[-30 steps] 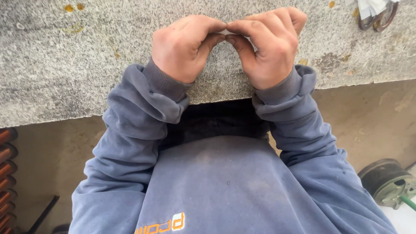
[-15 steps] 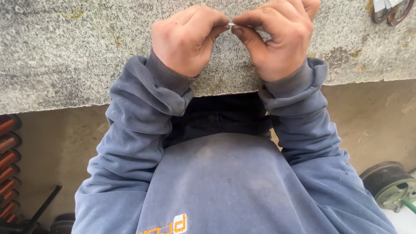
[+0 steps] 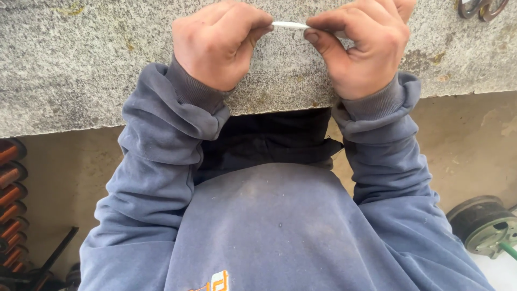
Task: Rolling small white insulation strips by hand on a workshop bench, likely for electric motor stator assembly.
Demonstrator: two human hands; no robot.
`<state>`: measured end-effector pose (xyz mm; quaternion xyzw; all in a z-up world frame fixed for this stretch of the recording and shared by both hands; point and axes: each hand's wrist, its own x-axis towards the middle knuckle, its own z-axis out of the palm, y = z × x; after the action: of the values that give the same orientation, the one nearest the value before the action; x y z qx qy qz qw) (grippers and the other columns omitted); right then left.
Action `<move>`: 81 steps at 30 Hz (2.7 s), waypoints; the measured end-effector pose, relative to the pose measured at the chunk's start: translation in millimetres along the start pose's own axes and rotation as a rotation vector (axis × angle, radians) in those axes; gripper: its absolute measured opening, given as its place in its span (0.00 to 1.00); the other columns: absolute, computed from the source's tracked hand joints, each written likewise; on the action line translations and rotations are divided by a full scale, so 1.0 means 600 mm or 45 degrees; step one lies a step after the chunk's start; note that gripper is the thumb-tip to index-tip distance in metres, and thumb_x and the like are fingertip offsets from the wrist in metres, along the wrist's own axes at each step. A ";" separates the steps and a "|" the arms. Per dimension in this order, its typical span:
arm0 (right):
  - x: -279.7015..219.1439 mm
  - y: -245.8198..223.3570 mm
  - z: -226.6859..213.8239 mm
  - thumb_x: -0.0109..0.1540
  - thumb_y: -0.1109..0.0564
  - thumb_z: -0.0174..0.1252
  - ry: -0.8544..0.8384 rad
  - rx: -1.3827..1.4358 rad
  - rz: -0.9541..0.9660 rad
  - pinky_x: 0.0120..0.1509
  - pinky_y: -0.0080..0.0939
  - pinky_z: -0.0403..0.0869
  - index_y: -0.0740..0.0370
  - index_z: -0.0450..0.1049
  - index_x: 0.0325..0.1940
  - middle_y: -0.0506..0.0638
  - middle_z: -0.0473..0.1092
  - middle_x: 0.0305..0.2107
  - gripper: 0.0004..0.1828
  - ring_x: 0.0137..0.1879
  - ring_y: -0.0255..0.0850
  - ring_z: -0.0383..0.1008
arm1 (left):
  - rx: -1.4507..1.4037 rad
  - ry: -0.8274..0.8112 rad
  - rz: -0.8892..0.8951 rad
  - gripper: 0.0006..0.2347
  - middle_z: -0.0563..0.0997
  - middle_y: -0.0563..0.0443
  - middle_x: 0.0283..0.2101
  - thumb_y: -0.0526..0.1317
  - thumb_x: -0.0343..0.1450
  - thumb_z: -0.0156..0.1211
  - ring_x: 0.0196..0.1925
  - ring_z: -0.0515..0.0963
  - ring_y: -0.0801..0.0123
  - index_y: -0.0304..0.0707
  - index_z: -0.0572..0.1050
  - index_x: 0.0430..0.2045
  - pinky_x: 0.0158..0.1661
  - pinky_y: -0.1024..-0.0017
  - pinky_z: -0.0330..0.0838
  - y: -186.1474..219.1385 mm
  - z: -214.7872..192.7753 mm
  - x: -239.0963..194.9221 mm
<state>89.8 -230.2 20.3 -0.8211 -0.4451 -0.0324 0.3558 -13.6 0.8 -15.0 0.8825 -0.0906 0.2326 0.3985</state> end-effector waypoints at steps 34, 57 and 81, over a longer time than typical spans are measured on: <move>-0.051 -0.093 -0.119 0.51 0.55 0.76 -0.319 0.153 -0.368 0.38 0.40 0.60 0.56 0.82 0.34 0.42 0.72 0.23 0.11 0.27 0.37 0.67 | 0.544 -0.592 0.687 0.05 0.58 0.62 0.17 0.38 0.66 0.59 0.16 0.60 0.79 0.35 0.74 0.27 0.21 0.77 0.51 0.178 -0.144 0.016; -0.004 -0.048 -0.042 0.63 0.54 0.69 -0.143 0.022 -0.439 0.39 0.40 0.66 0.63 0.79 0.48 0.45 0.74 0.33 0.14 0.35 0.38 0.72 | 0.329 -0.662 0.286 0.10 0.72 0.56 0.24 0.39 0.70 0.61 0.26 0.75 0.68 0.38 0.78 0.43 0.28 0.68 0.68 0.098 -0.079 0.046; 0.022 0.004 -0.099 0.62 0.60 0.54 -0.431 -0.369 -0.450 0.39 0.38 0.70 0.70 0.74 0.58 0.48 0.73 0.30 0.21 0.32 0.38 0.73 | 0.481 -0.563 0.695 0.11 0.78 0.62 0.26 0.36 0.68 0.64 0.21 0.73 0.74 0.43 0.83 0.43 0.24 0.72 0.65 0.010 -0.026 0.117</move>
<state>115.4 -257.9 67.9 -0.7668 -0.6252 -0.0197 0.1441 40.3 10.1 31.8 0.9126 -0.3611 0.1470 0.1235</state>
